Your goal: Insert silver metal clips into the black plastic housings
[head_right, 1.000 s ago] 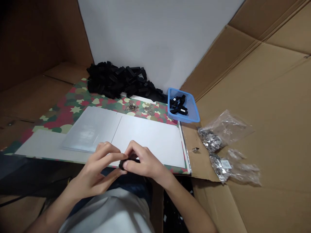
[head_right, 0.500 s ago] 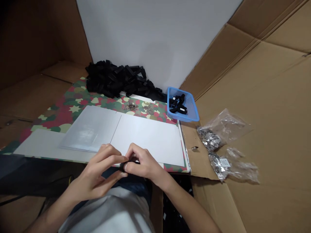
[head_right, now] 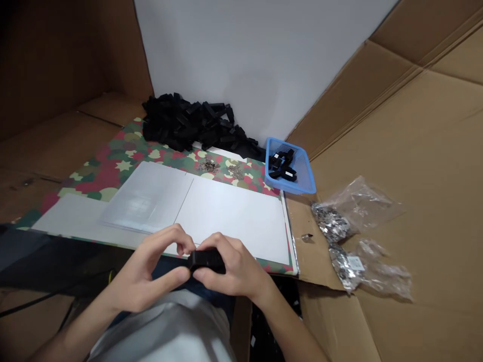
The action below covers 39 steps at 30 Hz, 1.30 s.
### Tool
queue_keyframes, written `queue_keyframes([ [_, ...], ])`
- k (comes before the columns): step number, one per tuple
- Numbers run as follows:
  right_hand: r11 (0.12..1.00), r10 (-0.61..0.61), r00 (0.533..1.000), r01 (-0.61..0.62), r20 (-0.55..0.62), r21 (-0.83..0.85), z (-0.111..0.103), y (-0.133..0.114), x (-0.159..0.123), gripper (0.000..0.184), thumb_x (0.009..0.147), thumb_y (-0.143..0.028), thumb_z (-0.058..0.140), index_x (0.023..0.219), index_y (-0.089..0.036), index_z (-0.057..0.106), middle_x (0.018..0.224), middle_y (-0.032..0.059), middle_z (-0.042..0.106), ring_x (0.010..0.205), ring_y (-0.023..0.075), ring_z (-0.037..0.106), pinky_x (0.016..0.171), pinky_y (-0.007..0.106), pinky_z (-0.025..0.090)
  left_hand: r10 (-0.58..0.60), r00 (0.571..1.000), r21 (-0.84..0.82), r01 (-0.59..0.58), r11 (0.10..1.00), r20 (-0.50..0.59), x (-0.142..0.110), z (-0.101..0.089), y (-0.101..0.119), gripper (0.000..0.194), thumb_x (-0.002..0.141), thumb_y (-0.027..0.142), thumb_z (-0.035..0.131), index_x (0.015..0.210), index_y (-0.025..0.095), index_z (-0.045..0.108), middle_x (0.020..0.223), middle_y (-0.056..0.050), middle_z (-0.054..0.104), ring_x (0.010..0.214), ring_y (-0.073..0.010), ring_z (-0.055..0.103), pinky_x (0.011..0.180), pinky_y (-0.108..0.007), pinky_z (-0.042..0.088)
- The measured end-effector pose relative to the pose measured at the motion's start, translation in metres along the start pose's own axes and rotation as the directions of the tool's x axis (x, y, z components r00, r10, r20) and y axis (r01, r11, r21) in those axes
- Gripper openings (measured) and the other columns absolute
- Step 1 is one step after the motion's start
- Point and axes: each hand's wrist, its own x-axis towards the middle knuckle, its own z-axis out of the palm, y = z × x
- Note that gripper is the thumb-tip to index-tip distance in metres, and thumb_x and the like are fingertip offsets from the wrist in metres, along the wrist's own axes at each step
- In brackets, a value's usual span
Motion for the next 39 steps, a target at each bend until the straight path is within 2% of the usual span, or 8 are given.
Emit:
queue_keyframes([
  [8, 0.939, -0.23, 0.959, 0.174, -0.163, -0.298, 0.014, 0.002, 0.002, 0.019, 0.083, -0.019, 0.054, 0.1, -0.023, 0.048, 0.071, -0.0012, 0.058, 0.056, 0.014, 0.053, 0.051, 0.025, 0.045, -0.038, 0.994, 0.119, 0.05, 0.992, -0.102, -0.008, 0.006, 0.004, 0.006, 0.089, 0.022, 0.059, 0.088, 0.021, 0.053, 0.077, 0.003, 0.054, 0.071, -0.0112, 0.049, 0.067, -0.022, 0.041],
  [19, 0.818, -0.364, 0.916, 0.226, -0.171, -0.529, 0.017, 0.004, 0.002, 0.019, 0.083, -0.016, 0.055, 0.1, -0.02, 0.049, 0.067, 0.0013, 0.06, 0.054, 0.0162, 0.051, 0.051, 0.028, 0.042, 0.041, 0.972, 0.246, 0.018, 0.969, -0.23, -0.013, 0.024, 0.0, 0.013, 0.091, 0.012, 0.055, 0.099, 0.022, 0.052, 0.082, 0.002, 0.055, 0.074, -0.011, 0.053, 0.068, -0.022, 0.043],
  [22, 0.917, -0.231, 0.948, 0.137, -0.22, -0.375, 0.015, 0.005, 0.001, 0.018, 0.08, -0.017, 0.059, 0.096, -0.021, 0.052, 0.07, 0.0009, 0.061, 0.057, 0.0154, 0.054, 0.052, 0.027, 0.043, 0.057, 0.967, 0.233, 0.002, 0.973, -0.249, -0.012, 0.023, -0.001, 0.013, 0.091, 0.014, 0.056, 0.1, 0.022, 0.053, 0.081, 0.002, 0.055, 0.073, -0.0105, 0.052, 0.068, -0.022, 0.043],
  [24, 0.998, 0.063, 0.985, -0.06, -0.163, 0.023, 0.012, 0.008, 0.0, 0.014, 0.08, -0.023, 0.061, 0.091, -0.021, 0.053, 0.069, -0.0003, 0.062, 0.054, 0.013, 0.055, 0.049, 0.024, 0.043, 0.038, 0.979, 0.191, 0.001, 0.982, -0.201, -0.012, 0.017, -0.002, 0.015, 0.091, 0.017, 0.057, 0.105, 0.023, 0.054, 0.084, 0.002, 0.056, 0.075, -0.0109, 0.053, 0.07, -0.022, 0.043],
  [25, 0.942, 0.216, 0.975, -0.195, -0.047, 0.273, 0.01, 0.011, 0.0, 0.014, 0.079, -0.029, 0.062, 0.089, -0.021, 0.053, 0.066, -0.0015, 0.062, 0.049, 0.011, 0.052, 0.044, 0.022, 0.041, 0.033, 0.987, 0.172, -0.006, 0.985, -0.156, -0.012, 0.013, -0.001, 0.019, 0.091, 0.019, 0.058, 0.11, 0.023, 0.054, 0.087, 0.001, 0.056, 0.078, -0.0115, 0.053, 0.073, -0.023, 0.044],
  [27, 0.643, 0.348, 0.898, -0.437, 0.268, 0.629, 0.007, 0.017, 0.001, 0.022, 0.077, -0.038, 0.062, 0.087, -0.019, 0.054, 0.058, -0.0037, 0.062, 0.036, 0.0068, 0.043, 0.034, 0.018, 0.033, 0.06, 0.997, 0.159, -0.05, 0.986, -0.057, -0.011, 0.004, -0.001, 0.032, 0.091, 0.02, 0.058, 0.122, 0.025, 0.052, 0.093, 0.0, 0.056, 0.085, -0.0126, 0.054, 0.079, -0.024, 0.045],
  [30, 0.29, 0.286, 0.796, -0.603, 0.534, 0.743, 0.006, 0.025, 0.003, 0.031, 0.072, -0.041, 0.067, 0.087, -0.016, 0.056, 0.054, -0.0032, 0.065, 0.027, 0.0034, 0.036, 0.028, 0.014, 0.025, 0.145, 0.989, 0.193, -0.15, 0.97, 0.039, -0.009, -0.005, -0.001, 0.04, 0.091, 0.013, 0.058, 0.128, 0.026, 0.052, 0.097, -0.001, 0.056, 0.087, -0.0123, 0.054, 0.079, -0.023, 0.046],
  [39, 0.145, 0.194, 0.721, -0.692, 0.665, 0.707, 0.01, 0.022, 0.008, 0.028, 0.072, -0.038, 0.069, 0.086, -0.016, 0.057, 0.056, -0.0035, 0.067, 0.028, 0.0022, 0.037, 0.027, 0.012, 0.023, 0.143, 0.983, 0.194, -0.164, 0.967, 0.117, -0.011, -0.007, 0.002, 0.031, 0.09, 0.009, 0.056, 0.116, 0.025, 0.057, 0.096, -0.004, 0.058, 0.082, -0.0154, 0.059, 0.072, -0.026, 0.05],
])
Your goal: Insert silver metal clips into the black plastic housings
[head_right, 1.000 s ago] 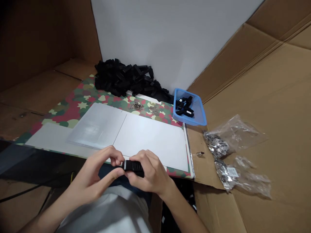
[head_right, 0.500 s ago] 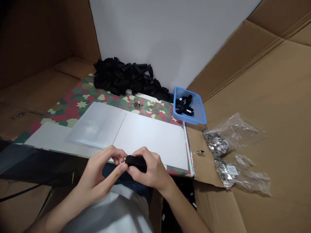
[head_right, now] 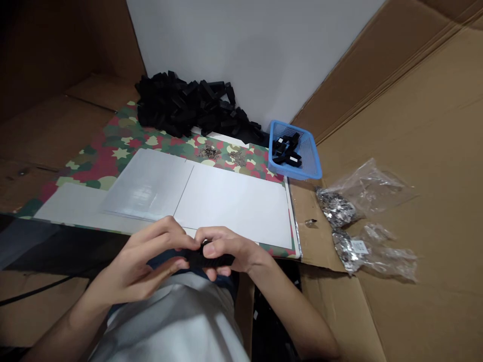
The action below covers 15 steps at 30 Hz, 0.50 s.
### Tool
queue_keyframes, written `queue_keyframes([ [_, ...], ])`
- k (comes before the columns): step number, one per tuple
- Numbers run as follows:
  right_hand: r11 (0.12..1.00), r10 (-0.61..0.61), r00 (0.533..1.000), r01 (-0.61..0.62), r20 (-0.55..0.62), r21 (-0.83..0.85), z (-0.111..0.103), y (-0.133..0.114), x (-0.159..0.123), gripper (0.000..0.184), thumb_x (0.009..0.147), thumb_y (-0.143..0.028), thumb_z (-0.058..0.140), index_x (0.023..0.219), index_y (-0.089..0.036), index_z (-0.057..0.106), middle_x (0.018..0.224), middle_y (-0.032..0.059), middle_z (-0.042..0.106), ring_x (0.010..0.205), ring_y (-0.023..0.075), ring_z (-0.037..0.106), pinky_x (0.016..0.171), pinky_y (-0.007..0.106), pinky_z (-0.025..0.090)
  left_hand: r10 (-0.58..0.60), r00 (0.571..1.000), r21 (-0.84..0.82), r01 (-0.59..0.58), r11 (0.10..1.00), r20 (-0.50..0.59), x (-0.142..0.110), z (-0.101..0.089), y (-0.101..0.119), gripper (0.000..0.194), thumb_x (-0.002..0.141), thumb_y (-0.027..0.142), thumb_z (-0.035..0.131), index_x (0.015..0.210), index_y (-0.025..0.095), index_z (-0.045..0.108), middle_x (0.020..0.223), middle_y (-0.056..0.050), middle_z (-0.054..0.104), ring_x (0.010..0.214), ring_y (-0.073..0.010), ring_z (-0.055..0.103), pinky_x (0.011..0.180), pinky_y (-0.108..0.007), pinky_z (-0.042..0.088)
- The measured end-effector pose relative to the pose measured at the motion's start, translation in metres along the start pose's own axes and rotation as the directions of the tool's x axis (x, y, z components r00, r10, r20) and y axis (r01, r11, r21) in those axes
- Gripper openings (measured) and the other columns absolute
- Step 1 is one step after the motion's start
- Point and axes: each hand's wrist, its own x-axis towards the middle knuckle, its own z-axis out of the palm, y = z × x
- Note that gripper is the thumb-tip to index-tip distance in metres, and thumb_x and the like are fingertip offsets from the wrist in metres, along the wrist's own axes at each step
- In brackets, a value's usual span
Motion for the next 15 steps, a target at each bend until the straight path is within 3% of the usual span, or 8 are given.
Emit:
queue_keyframes([
  [3, 0.999, 0.012, 1.0, -0.011, 0.004, -0.05, 0.001, -0.002, -0.003, 0.036, 0.075, -0.047, 0.068, 0.089, -0.016, 0.057, 0.06, -0.0032, 0.065, 0.034, 0.0035, 0.042, 0.03, 0.013, 0.026, -0.022, 1.0, -0.007, 0.022, 1.0, 0.015, 0.0, 0.0, -0.001, 0.027, 0.09, 0.01, 0.055, 0.113, 0.025, 0.058, 0.095, -0.004, 0.058, 0.082, -0.0162, 0.059, 0.072, -0.026, 0.05],
  [6, 0.973, -0.11, 0.993, 0.097, -0.052, -0.21, -0.001, -0.004, -0.008, 0.043, 0.078, -0.054, 0.067, 0.096, -0.017, 0.056, 0.073, -0.001, 0.066, 0.05, 0.0068, 0.053, 0.042, 0.015, 0.039, -0.062, 0.998, -0.008, 0.063, 0.998, 0.017, 0.0, 0.001, -0.004, 0.026, 0.092, 0.014, 0.055, 0.115, 0.026, 0.058, 0.095, -0.004, 0.057, 0.083, -0.0164, 0.058, 0.073, -0.027, 0.049],
  [9, 0.926, -0.211, 0.975, 0.176, -0.071, -0.334, -0.007, -0.006, -0.013, 0.04, 0.08, -0.051, 0.069, 0.097, -0.018, 0.054, 0.075, -0.0016, 0.064, 0.052, 0.0073, 0.053, 0.046, 0.017, 0.039, -0.093, 0.995, 0.011, 0.093, 0.996, 0.025, 0.002, -0.003, -0.011, 0.04, 0.09, 0.024, 0.06, 0.129, 0.029, 0.051, 0.097, -0.004, 0.056, 0.086, -0.0174, 0.057, 0.08, -0.029, 0.048],
  [11, 0.895, -0.279, 0.95, 0.204, -0.139, -0.397, -0.016, -0.007, -0.013, 0.037, 0.081, -0.05, 0.068, 0.093, -0.018, 0.054, 0.068, -0.0028, 0.063, 0.047, 0.007, 0.049, 0.044, 0.018, 0.037, -0.13, 0.991, 0.064, 0.131, 0.989, -0.026, 0.009, -0.013, -0.021, 0.049, 0.089, 0.033, 0.061, 0.135, 0.027, 0.045, 0.1, -0.005, 0.056, 0.089, -0.0194, 0.057, 0.084, -0.032, 0.047],
  [13, 0.842, -0.393, 0.874, 0.218, -0.284, -0.493, -0.027, -0.009, -0.008, 0.036, 0.081, -0.051, 0.065, 0.089, -0.018, 0.055, 0.065, -0.0029, 0.062, 0.045, 0.0074, 0.049, 0.045, 0.02, 0.037, -0.219, 0.971, 0.2, 0.235, 0.951, -0.101, 0.025, -0.027, -0.036, 0.045, 0.091, 0.038, 0.055, 0.133, 0.024, 0.047, 0.104, -0.007, 0.056, 0.094, -0.0218, 0.058, 0.086, -0.033, 0.047],
  [15, 0.774, -0.518, 0.741, 0.195, -0.427, -0.602, -0.041, -0.011, 0.001, 0.034, 0.081, -0.05, 0.063, 0.085, -0.018, 0.055, 0.065, -0.0027, 0.06, 0.047, 0.008, 0.049, 0.048, 0.021, 0.039, -0.34, 0.927, 0.421, 0.374, 0.827, -0.156, 0.047, -0.04, -0.055, 0.037, 0.093, 0.038, 0.048, 0.125, 0.019, 0.053, 0.111, -0.01, 0.055, 0.101, -0.0259, 0.058, 0.09, -0.037, 0.046],
])
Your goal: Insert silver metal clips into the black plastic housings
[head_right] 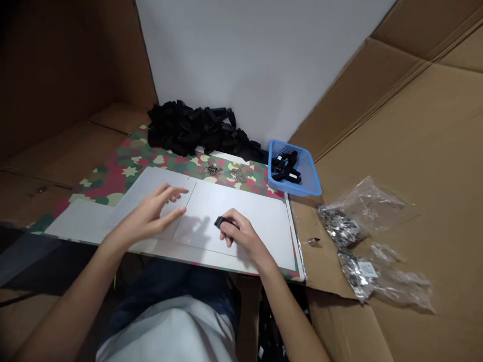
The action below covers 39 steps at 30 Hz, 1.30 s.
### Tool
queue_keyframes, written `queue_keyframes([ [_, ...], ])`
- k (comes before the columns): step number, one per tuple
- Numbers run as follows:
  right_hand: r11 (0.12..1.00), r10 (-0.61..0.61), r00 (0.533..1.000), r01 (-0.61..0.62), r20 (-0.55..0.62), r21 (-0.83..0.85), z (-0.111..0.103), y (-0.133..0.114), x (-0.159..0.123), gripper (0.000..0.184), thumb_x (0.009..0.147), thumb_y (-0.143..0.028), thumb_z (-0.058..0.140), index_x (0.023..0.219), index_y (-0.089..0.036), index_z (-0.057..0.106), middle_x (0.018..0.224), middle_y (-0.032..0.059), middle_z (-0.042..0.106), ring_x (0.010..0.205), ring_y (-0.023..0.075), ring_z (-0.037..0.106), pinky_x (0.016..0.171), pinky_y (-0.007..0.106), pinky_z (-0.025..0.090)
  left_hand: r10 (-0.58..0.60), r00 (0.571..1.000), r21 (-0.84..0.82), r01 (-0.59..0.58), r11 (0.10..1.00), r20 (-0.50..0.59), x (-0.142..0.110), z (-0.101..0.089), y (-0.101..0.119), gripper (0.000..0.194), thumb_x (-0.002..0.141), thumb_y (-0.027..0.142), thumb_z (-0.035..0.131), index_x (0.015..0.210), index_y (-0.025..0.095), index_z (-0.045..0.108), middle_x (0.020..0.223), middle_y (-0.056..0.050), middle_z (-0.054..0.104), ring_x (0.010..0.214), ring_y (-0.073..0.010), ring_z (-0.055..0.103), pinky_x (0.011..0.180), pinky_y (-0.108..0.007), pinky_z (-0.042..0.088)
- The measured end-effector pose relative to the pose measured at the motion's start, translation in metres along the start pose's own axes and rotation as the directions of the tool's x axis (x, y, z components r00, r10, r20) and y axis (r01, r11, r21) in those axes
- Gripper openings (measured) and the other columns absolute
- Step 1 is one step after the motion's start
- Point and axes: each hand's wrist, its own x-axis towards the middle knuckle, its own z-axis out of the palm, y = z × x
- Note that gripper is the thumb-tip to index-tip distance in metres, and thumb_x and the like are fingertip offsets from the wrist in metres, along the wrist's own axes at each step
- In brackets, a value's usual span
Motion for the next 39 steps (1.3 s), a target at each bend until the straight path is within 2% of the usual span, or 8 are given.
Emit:
queue_keyframes([
  [2, 0.996, -0.041, 0.987, 0.027, -0.155, -0.09, -0.003, 0.012, 0.014, 0.031, 0.081, -0.048, 0.062, 0.083, -0.019, 0.054, 0.065, -0.003, 0.059, 0.049, 0.0087, 0.05, 0.05, 0.022, 0.04, -0.108, 0.994, 0.248, 0.103, 0.963, 0.005, 0.032, 0.001, -0.013, 0.034, 0.09, 0.033, 0.05, 0.118, 0.015, 0.058, 0.112, -0.015, 0.055, 0.11, -0.035, 0.053, 0.098, -0.049, 0.039],
  [5, 0.99, -0.065, 0.972, 0.036, -0.225, -0.133, -0.004, 0.031, 0.03, 0.029, 0.081, -0.048, 0.059, 0.083, -0.02, 0.051, 0.063, -0.0037, 0.056, 0.048, 0.0093, 0.049, 0.047, 0.022, 0.038, -0.147, 0.989, 0.322, 0.141, 0.936, -0.008, 0.069, 0.01, -0.028, 0.03, 0.084, 0.028, 0.056, 0.111, 0.016, 0.062, 0.118, -0.018, 0.054, 0.119, -0.0424, 0.045, 0.102, -0.057, 0.03],
  [11, 0.973, -0.091, 0.957, 0.026, -0.275, -0.229, 0.001, 0.05, 0.034, 0.027, 0.081, -0.047, 0.058, 0.084, -0.021, 0.053, 0.064, -0.0036, 0.052, 0.053, 0.0116, 0.05, 0.049, 0.024, 0.041, -0.167, 0.986, 0.312, 0.151, 0.938, 0.026, 0.085, 0.035, -0.046, 0.029, 0.084, 0.032, 0.059, 0.109, 0.019, 0.06, 0.119, -0.014, 0.053, 0.118, -0.0349, 0.046, 0.1, -0.052, 0.033],
  [16, 0.951, -0.114, 0.954, 0.025, -0.277, -0.307, 0.003, 0.048, 0.034, 0.023, 0.08, -0.043, 0.061, 0.082, -0.022, 0.054, 0.064, -0.0041, 0.052, 0.052, 0.0119, 0.048, 0.052, 0.025, 0.041, -0.283, 0.959, 0.247, 0.277, 0.929, -0.009, 0.098, 0.042, -0.058, 0.033, 0.09, 0.037, 0.059, 0.116, 0.016, 0.058, 0.128, -0.01, 0.054, 0.118, -0.0281, 0.05, 0.101, -0.052, 0.04],
  [22, 0.937, -0.13, 0.952, 0.028, -0.276, -0.348, 0.003, 0.046, 0.034, 0.021, 0.08, -0.042, 0.06, 0.081, -0.022, 0.053, 0.063, -0.004, 0.052, 0.054, 0.0135, 0.049, 0.053, 0.025, 0.039, -0.368, 0.928, 0.042, 0.37, 0.928, -0.052, 0.113, 0.038, -0.064, 0.032, 0.093, 0.033, 0.058, 0.12, 0.017, 0.058, 0.128, -0.01, 0.057, 0.113, -0.0255, 0.057, 0.096, -0.049, 0.049],
  [31, 0.971, -0.117, 0.947, 0.046, -0.299, -0.233, 0.003, 0.05, 0.034, 0.023, 0.076, -0.042, 0.064, 0.08, -0.022, 0.056, 0.061, -0.0048, 0.053, 0.05, 0.0126, 0.048, 0.052, 0.025, 0.039, -0.275, 0.954, -0.505, 0.182, 0.844, -0.116, 0.101, 0.011, -0.076, 0.023, 0.092, 0.033, 0.059, 0.104, 0.013, 0.062, 0.105, -0.007, 0.065, 0.092, -0.019, 0.063, 0.081, -0.038, 0.054],
  [35, 0.991, -0.12, 0.917, 0.087, -0.38, -0.104, 0.005, 0.035, 0.026, 0.031, 0.083, -0.053, 0.056, 0.082, -0.022, 0.051, 0.067, -0.0024, 0.057, 0.059, 0.0138, 0.054, 0.053, 0.024, 0.042, -0.259, 0.937, -0.725, 0.009, 0.689, -0.235, 0.081, 0.001, -0.052, 0.015, 0.08, 0.032, 0.064, 0.084, 0.018, 0.062, 0.089, -0.001, 0.063, 0.084, -0.0156, 0.058, 0.074, -0.026, 0.047],
  [39, 0.986, -0.086, 0.901, 0.137, -0.425, 0.092, 0.023, 0.014, 0.019, 0.048, 0.091, -0.064, 0.033, 0.087, -0.021, 0.053, 0.066, -0.0002, 0.059, 0.056, 0.0131, 0.054, 0.056, 0.025, 0.045, -0.23, 0.953, -0.85, -0.049, 0.524, -0.197, 0.042, 0.022, -0.004, 0.018, 0.069, 0.031, 0.071, 0.081, 0.021, 0.061, 0.078, 0.002, 0.058, 0.074, -0.0129, 0.054, 0.068, -0.024, 0.044],
])
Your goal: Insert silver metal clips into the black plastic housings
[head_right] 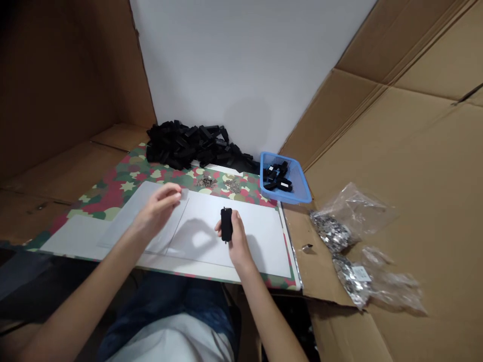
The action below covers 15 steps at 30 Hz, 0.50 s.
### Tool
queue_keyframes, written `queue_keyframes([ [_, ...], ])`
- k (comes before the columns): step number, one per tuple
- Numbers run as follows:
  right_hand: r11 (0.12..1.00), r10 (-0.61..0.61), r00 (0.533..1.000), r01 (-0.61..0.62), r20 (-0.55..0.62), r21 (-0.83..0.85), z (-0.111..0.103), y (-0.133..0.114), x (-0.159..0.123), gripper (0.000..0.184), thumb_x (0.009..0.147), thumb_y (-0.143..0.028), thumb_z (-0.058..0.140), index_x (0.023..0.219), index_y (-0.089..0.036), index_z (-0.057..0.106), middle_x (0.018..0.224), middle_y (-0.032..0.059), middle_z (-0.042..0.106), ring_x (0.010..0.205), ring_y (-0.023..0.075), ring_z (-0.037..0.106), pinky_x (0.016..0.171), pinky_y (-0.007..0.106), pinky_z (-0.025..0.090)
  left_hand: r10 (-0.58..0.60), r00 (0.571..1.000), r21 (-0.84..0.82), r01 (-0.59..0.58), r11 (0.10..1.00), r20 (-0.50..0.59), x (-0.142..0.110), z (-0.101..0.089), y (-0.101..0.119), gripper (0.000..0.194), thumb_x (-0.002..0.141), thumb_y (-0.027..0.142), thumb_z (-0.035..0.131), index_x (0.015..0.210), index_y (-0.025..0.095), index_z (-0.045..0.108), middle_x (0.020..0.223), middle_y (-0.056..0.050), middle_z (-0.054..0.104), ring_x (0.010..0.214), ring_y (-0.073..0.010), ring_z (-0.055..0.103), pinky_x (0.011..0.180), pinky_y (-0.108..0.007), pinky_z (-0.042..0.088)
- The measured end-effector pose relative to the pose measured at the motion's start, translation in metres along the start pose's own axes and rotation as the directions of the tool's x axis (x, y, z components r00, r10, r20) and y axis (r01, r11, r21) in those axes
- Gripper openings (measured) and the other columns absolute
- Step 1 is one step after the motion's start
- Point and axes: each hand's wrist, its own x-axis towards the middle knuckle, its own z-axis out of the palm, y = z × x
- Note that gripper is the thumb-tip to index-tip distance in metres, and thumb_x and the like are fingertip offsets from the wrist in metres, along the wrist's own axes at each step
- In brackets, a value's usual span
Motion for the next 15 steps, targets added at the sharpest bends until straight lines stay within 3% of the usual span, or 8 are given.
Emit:
queue_keyframes([
  [3, 0.959, 0.106, 0.994, -0.092, -0.039, 0.268, 0.024, -0.008, -0.01, 0.051, 0.085, -0.068, 0.043, 0.09, -0.019, 0.057, 0.059, -0.0017, 0.056, 0.048, 0.0115, 0.047, 0.048, 0.023, 0.042, -0.035, 0.999, -0.091, 0.037, 0.995, 0.02, -0.042, 0.031, -0.005, 0.017, 0.073, 0.032, 0.072, 0.079, 0.02, 0.061, 0.078, 0.001, 0.058, 0.073, -0.013, 0.055, 0.069, -0.025, 0.046],
  [5, 0.928, 0.169, 0.979, -0.12, -0.11, 0.352, 0.038, -0.008, -0.017, 0.049, 0.083, -0.067, 0.049, 0.09, -0.019, 0.058, 0.066, -0.001, 0.057, 0.052, 0.0114, 0.049, 0.048, 0.022, 0.042, -0.057, 0.998, -0.125, 0.061, 0.99, 0.036, -0.062, 0.044, -0.009, 0.017, 0.077, 0.034, 0.07, 0.081, 0.019, 0.062, 0.075, 0.0, 0.057, 0.069, -0.0134, 0.055, 0.067, -0.025, 0.046],
  [10, 0.95, 0.168, 0.959, -0.096, -0.228, 0.299, 0.054, 0.001, -0.027, 0.047, 0.086, -0.064, 0.048, 0.1, -0.021, 0.06, 0.099, 0.0046, 0.06, 0.086, 0.0177, 0.059, 0.07, 0.027, 0.052, -0.078, 0.995, -0.166, 0.086, 0.982, 0.055, -0.08, 0.049, -0.01, 0.015, 0.081, 0.034, 0.07, 0.084, 0.019, 0.065, 0.074, 0.001, 0.056, 0.068, -0.0121, 0.053, 0.065, -0.023, 0.045],
  [15, 0.974, 0.084, 0.974, -0.035, -0.211, 0.225, 0.055, 0.008, -0.029, 0.044, 0.09, -0.062, 0.045, 0.1, -0.021, 0.06, 0.095, 0.0031, 0.057, 0.091, 0.0188, 0.057, 0.08, 0.03, 0.049, -0.081, 0.995, -0.183, 0.09, 0.979, 0.055, -0.081, 0.044, -0.011, 0.012, 0.083, 0.031, 0.071, 0.084, 0.02, 0.066, 0.074, 0.002, 0.057, 0.07, -0.0104, 0.052, 0.067, -0.019, 0.043],
])
